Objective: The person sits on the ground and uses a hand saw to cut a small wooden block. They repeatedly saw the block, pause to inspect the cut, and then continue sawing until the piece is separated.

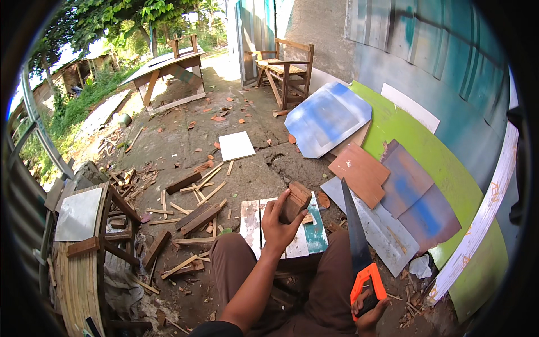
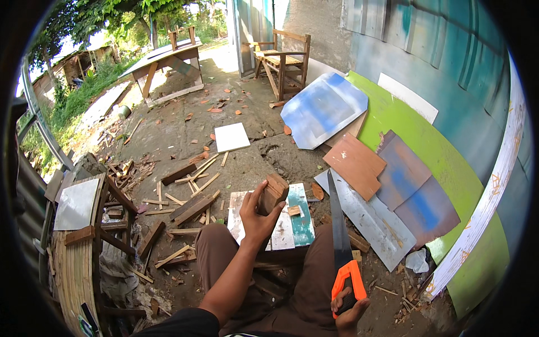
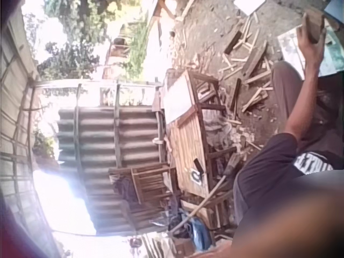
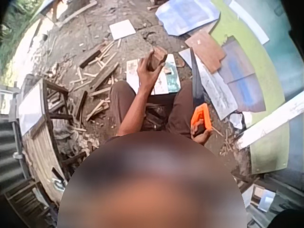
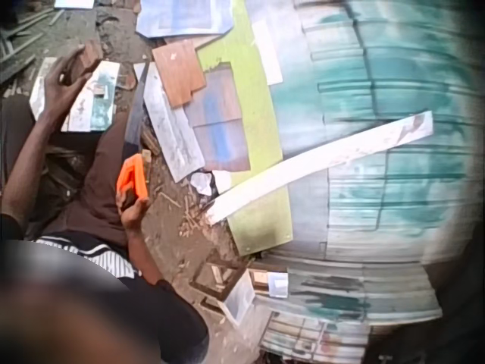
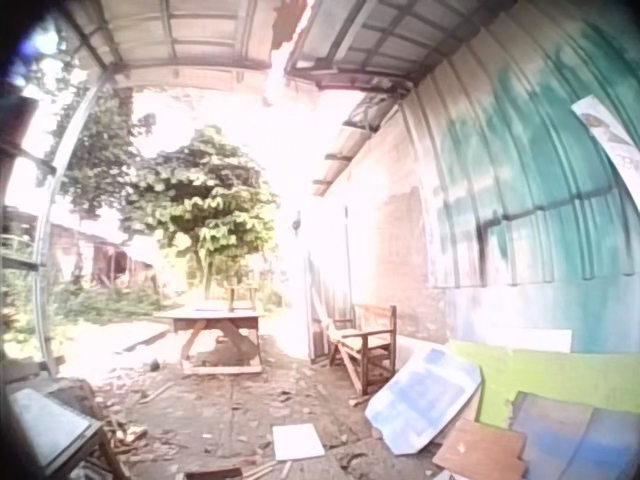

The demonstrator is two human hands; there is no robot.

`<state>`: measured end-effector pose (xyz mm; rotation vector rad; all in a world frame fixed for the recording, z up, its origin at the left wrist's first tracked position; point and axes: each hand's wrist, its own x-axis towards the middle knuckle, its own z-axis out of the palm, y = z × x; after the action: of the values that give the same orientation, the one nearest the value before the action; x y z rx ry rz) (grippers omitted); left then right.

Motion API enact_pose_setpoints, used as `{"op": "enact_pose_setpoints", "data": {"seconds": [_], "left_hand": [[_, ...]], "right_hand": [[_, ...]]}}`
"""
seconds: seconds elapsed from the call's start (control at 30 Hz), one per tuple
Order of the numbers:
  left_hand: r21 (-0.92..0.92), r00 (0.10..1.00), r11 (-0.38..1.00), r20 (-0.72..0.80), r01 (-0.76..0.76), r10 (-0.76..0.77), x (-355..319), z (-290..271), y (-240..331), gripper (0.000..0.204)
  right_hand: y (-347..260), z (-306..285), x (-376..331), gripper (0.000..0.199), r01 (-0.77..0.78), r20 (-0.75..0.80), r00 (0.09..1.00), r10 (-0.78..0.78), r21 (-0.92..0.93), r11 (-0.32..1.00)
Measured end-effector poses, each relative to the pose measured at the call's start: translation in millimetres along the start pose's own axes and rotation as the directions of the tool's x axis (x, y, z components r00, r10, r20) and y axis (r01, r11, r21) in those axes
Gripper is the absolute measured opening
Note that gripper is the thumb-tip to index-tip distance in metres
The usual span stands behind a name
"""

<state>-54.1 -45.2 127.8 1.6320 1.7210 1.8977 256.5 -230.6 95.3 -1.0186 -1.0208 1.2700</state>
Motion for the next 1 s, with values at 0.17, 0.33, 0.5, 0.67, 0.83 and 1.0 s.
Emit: {"op": "enact_pose_setpoints", "data": {"seconds": [0.17,0.33,0.5,0.67,0.83,1.0], "left_hand": [[0.03,0.999,0.998,-0.02,-0.048,0.049,3,-12,-4,0.07],[0.01,0.993,1.0,-0.115,0.013,-0.011,7,-44,-19,0.068],[-0.028,0.948,0.995,-0.303,0.091,-0.095,5,-95,-32,0.063],[0.01,0.885,0.997,-0.46,0.083,-0.069,-3,-150,-35,0.067],[0.15,0.843,0.984,-0.538,0.1,-0.004,-20,-199,-30,0.061],[0.087,0.812,0.989,-0.582,0.121,-0.049,-39,-241,-25,0.053]], "right_hand": [[2,-2,-1,0.092,0.003,0.009,1.0,-0.003,-0.014,1.0],[4,7,6,0.088,0.051,0.032,0.998,-0.051,-0.028,0.998],[5,40,20,0.095,0.116,0.155,0.985,-0.08,-0.24,0.964],[12,73,47,0.087,0.36,0.403,0.902,-0.156,-0.502,0.786],[41,96,80,0.081,0.695,0.679,0.687,-0.258,-0.51,0.507],[87,111,115,0.082,0.777,0.729,0.63,-0.268,-0.591,0.217]]}}
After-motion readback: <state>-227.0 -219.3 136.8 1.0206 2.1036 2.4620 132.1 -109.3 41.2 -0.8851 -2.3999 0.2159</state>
